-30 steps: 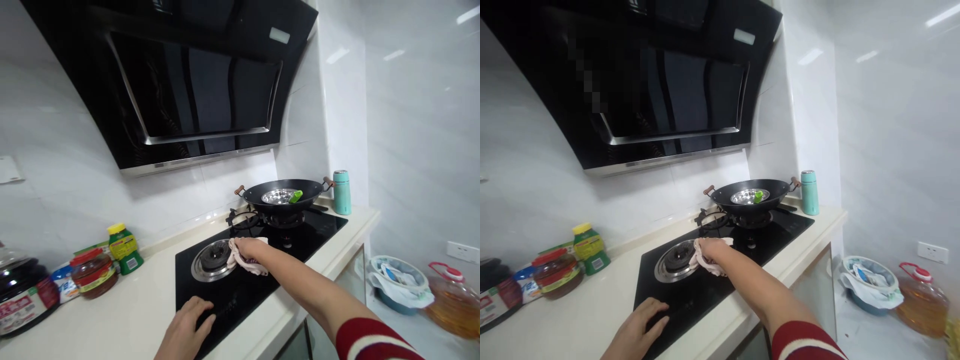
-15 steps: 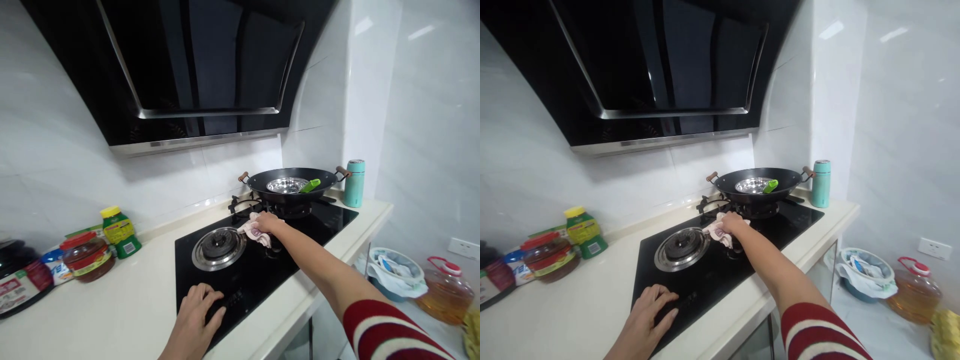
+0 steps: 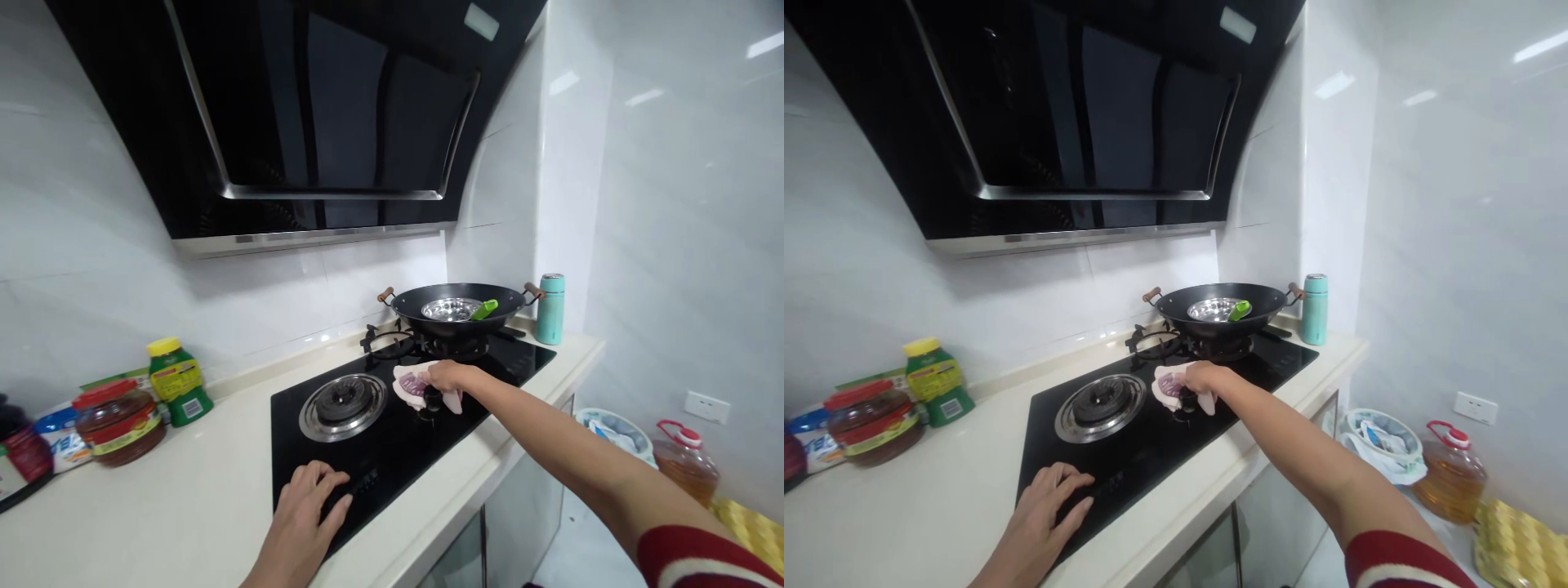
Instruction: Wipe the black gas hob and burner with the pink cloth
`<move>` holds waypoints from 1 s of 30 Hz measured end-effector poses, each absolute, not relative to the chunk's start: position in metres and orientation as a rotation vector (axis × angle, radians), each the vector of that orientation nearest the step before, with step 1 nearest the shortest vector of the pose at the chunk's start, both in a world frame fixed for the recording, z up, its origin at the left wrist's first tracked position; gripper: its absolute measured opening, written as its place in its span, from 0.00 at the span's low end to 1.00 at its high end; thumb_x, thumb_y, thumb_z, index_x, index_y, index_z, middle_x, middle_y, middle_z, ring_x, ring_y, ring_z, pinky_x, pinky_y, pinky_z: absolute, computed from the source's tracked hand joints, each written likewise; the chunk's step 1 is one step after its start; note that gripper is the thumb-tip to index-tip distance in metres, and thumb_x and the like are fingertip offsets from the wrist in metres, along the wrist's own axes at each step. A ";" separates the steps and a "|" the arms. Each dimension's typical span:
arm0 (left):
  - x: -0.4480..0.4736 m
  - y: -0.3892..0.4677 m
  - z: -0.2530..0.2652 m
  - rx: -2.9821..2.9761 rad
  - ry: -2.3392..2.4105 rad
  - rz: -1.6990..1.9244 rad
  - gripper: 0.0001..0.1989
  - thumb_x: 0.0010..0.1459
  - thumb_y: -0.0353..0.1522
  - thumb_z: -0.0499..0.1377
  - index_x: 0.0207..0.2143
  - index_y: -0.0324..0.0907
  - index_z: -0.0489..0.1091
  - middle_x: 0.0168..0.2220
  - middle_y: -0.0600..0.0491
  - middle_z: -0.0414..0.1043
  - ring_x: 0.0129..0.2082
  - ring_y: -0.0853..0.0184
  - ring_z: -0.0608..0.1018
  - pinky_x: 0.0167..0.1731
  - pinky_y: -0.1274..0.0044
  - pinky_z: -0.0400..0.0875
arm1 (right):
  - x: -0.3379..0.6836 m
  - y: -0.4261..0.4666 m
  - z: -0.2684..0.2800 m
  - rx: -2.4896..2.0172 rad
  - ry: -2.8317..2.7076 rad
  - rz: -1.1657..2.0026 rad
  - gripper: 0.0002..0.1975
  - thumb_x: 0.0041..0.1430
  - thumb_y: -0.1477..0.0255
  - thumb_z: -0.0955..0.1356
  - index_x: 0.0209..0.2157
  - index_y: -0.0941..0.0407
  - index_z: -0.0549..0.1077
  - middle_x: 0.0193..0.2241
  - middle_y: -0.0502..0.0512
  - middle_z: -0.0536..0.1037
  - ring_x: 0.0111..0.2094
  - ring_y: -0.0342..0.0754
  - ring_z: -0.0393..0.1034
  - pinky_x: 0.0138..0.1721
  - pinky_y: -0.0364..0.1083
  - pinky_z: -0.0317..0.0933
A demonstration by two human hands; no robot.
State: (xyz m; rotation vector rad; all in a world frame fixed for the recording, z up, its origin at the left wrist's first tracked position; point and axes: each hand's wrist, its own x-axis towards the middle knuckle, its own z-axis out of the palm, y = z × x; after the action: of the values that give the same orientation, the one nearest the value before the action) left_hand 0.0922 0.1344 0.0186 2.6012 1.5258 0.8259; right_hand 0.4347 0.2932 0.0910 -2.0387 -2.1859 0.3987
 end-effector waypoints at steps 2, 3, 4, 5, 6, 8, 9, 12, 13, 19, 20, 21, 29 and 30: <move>0.092 0.135 0.018 2.599 1.538 0.811 0.13 0.66 0.41 0.54 0.46 0.52 0.75 0.45 0.51 0.72 0.45 0.58 0.73 0.45 0.63 0.70 | 0.431 0.294 0.092 -2.084 -2.195 0.402 0.33 0.61 0.45 0.64 0.45 0.61 0.78 0.37 0.65 0.82 0.36 0.60 0.79 0.35 0.52 0.72; 0.092 0.135 0.018 2.599 1.541 0.803 0.13 0.66 0.42 0.54 0.46 0.52 0.75 0.45 0.51 0.72 0.45 0.58 0.73 0.46 0.62 0.70 | 0.428 0.297 0.094 -2.095 -2.204 0.396 0.34 0.59 0.43 0.64 0.45 0.61 0.78 0.36 0.67 0.82 0.37 0.62 0.79 0.35 0.53 0.72; 0.092 0.135 0.018 2.602 1.542 0.799 0.13 0.66 0.42 0.55 0.46 0.52 0.75 0.45 0.52 0.72 0.45 0.58 0.73 0.46 0.62 0.70 | 0.425 0.300 0.096 -2.098 -2.218 0.387 0.36 0.58 0.42 0.65 0.45 0.61 0.79 0.37 0.68 0.83 0.38 0.63 0.79 0.36 0.53 0.72; 0.092 0.135 0.018 2.605 1.541 0.802 0.12 0.65 0.42 0.55 0.46 0.52 0.75 0.45 0.52 0.72 0.45 0.58 0.74 0.46 0.62 0.70 | 0.421 0.303 0.099 -2.097 -2.235 0.374 0.36 0.56 0.41 0.65 0.46 0.61 0.79 0.38 0.69 0.83 0.41 0.64 0.79 0.38 0.53 0.72; 0.092 0.135 0.018 2.609 1.540 0.806 0.12 0.65 0.41 0.55 0.46 0.52 0.75 0.44 0.52 0.72 0.45 0.58 0.74 0.45 0.63 0.70 | 0.417 0.307 0.101 -2.093 -2.253 0.357 0.37 0.55 0.41 0.66 0.47 0.60 0.79 0.41 0.69 0.83 0.43 0.64 0.79 0.40 0.53 0.71; 0.092 0.136 0.018 2.619 1.536 0.815 0.12 0.65 0.41 0.55 0.46 0.52 0.75 0.44 0.52 0.72 0.44 0.58 0.74 0.45 0.63 0.71 | 0.409 0.314 0.105 -2.079 -2.292 0.318 0.39 0.53 0.40 0.66 0.49 0.59 0.79 0.46 0.70 0.81 0.48 0.65 0.77 0.45 0.54 0.70; 0.092 0.136 0.018 2.625 1.534 0.816 0.12 0.65 0.41 0.56 0.46 0.52 0.75 0.44 0.52 0.72 0.44 0.58 0.74 0.44 0.64 0.71 | 0.405 0.317 0.106 -2.068 -2.313 0.297 0.40 0.53 0.39 0.66 0.51 0.59 0.78 0.48 0.70 0.80 0.51 0.65 0.76 0.48 0.54 0.69; 0.091 0.136 0.017 2.640 1.517 0.821 0.12 0.65 0.41 0.56 0.46 0.51 0.75 0.43 0.52 0.72 0.44 0.58 0.74 0.44 0.64 0.71 | 0.392 0.320 0.105 -2.007 -2.394 0.249 0.43 0.53 0.38 0.65 0.55 0.58 0.75 0.54 0.70 0.77 0.56 0.66 0.72 0.53 0.56 0.65; 0.090 0.136 0.016 2.642 1.512 0.824 0.12 0.65 0.41 0.56 0.46 0.51 0.75 0.43 0.52 0.72 0.44 0.59 0.74 0.44 0.64 0.71 | 0.387 0.318 0.104 -1.977 -2.425 0.238 0.43 0.53 0.38 0.64 0.56 0.57 0.75 0.55 0.70 0.76 0.56 0.66 0.71 0.54 0.57 0.64; 0.085 0.141 0.014 2.644 1.480 0.834 0.13 0.65 0.43 0.56 0.47 0.53 0.75 0.45 0.52 0.72 0.45 0.59 0.74 0.45 0.65 0.72 | 0.351 0.283 0.094 -1.672 -2.590 0.162 0.42 0.50 0.37 0.66 0.59 0.49 0.72 0.60 0.64 0.72 0.58 0.63 0.68 0.55 0.57 0.61; 0.084 0.142 0.014 2.643 1.470 0.845 0.13 0.65 0.43 0.56 0.47 0.53 0.75 0.45 0.52 0.72 0.45 0.59 0.74 0.46 0.65 0.73 | 0.347 0.274 0.091 -1.622 -2.602 0.139 0.42 0.50 0.38 0.66 0.59 0.48 0.71 0.61 0.64 0.71 0.59 0.63 0.67 0.56 0.57 0.60; 0.082 0.143 0.013 2.641 1.459 0.859 0.13 0.65 0.43 0.56 0.47 0.53 0.76 0.44 0.52 0.73 0.45 0.59 0.74 0.46 0.65 0.73 | 0.344 0.263 0.088 -1.581 -2.611 0.118 0.41 0.51 0.38 0.66 0.60 0.48 0.71 0.61 0.64 0.69 0.60 0.63 0.66 0.56 0.58 0.59; 0.076 0.148 0.010 2.612 1.447 0.967 0.15 0.63 0.47 0.57 0.44 0.52 0.78 0.44 0.50 0.75 0.45 0.58 0.76 0.47 0.65 0.75 | 0.386 0.192 0.062 -1.157 -2.564 0.059 0.22 0.58 0.54 0.67 0.45 0.56 0.76 0.46 0.60 0.77 0.49 0.57 0.71 0.52 0.52 0.60; 0.075 0.148 0.010 2.619 1.453 0.966 0.15 0.62 0.47 0.58 0.44 0.52 0.78 0.44 0.50 0.75 0.45 0.58 0.76 0.47 0.65 0.75 | 0.397 0.186 0.059 -1.148 -2.544 0.083 0.20 0.56 0.56 0.68 0.43 0.56 0.76 0.43 0.58 0.78 0.47 0.56 0.71 0.51 0.50 0.60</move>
State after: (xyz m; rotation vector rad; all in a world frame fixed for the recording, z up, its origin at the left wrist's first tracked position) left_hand 0.0755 0.1477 0.0105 2.6190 1.4526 0.9664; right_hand 0.3966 0.1859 0.0593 -1.1482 -2.5436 0.0830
